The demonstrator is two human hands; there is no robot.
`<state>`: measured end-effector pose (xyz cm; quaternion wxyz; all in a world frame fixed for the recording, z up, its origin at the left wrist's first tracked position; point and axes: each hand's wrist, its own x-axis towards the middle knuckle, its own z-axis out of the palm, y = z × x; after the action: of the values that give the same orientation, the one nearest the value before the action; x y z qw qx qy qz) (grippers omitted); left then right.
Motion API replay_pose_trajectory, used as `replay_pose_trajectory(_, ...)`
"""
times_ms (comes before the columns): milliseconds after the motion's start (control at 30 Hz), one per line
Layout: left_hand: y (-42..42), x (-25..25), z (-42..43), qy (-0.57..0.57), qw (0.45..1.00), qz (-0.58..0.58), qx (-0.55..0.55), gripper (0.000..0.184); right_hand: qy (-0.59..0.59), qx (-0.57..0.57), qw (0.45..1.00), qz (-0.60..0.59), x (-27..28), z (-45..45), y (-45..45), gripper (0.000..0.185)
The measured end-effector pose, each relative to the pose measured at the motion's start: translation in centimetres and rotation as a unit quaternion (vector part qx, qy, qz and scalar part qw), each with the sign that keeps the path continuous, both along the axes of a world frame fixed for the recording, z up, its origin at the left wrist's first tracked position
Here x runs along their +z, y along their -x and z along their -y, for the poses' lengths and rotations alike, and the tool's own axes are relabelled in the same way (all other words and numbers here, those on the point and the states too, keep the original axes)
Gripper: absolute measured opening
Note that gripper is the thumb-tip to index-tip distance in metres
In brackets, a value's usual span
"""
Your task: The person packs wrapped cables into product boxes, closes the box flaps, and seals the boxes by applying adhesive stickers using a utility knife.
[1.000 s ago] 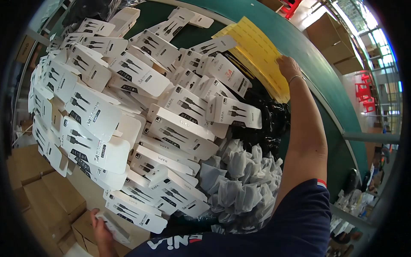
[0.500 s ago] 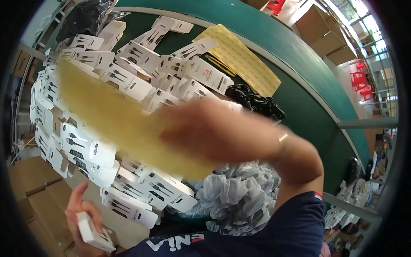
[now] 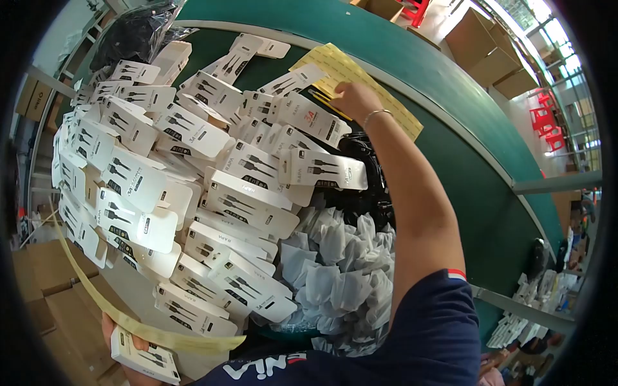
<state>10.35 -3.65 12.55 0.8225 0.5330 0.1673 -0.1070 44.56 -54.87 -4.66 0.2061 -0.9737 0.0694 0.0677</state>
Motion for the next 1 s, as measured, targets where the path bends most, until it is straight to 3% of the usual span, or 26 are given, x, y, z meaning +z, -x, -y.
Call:
replay_pose_trajectory(100,1.3,-0.5,-2.1,0.062,0.995,-0.041,0.063,0.059,0.04,0.019,0.999,-0.004,-2.5,-0.6,-0.8,0.019)
replay_pose_trajectory(233,2.2,-3.0,-6.1,0.042,0.997,0.03,-0.065,0.064,0.055,0.055,0.996,-0.043,-2.5,-0.9,-1.2,0.019)
replay_pose_trajectory(400,2.1,-3.3,-7.1,0.05,0.987,0.106,-0.111,0.065,0.122,0.037,0.989,-0.073,0.4,0.9,-0.4,0.027)
replay_pose_trajectory(500,0.8,-1.1,-5.3,0.044,0.984,0.125,-0.116,0.063,0.089,0.006,0.989,-0.116,1.2,5.6,0.7,0.028)
replay_pose_trajectory(567,-0.4,0.0,-3.3,0.037,0.981,0.15,-0.119,0.062,0.068,0.011,0.997,-0.018,2.7,7.2,2.4,0.03)
replay_pose_trajectory(667,-1.6,-1.6,-1.8,0.103,0.976,0.151,-0.12,0.057,0.055,-0.021,0.998,-0.016,5.6,6.7,4.8,0.026)
replay_pose_trajectory(733,-1.9,-3.1,-0.5,0.169,0.965,0.157,-0.121,0.051,-0.076,-0.085,0.993,-0.025,9.4,3.4,7.1,0.024)
replay_pose_trajectory(900,-0.7,-7.4,2.8,0.324,0.916,0.196,-0.133,0.039,-0.14,0.019,0.982,0.125,16.0,-1.0,16.2,0.028)
replay_pose_trajectory(967,2.5,-8.1,2.6,0.364,0.896,0.229,-0.107,0.035,-0.134,0.026,0.986,0.093,19.5,-5.5,22.1,0.032)
replay_pose_trajectory(1000,4.6,-8.2,1.9,0.377,0.887,0.251,-0.088,0.034,-0.22,0.115,0.958,0.144,19.3,-5.6,25.4,0.041)
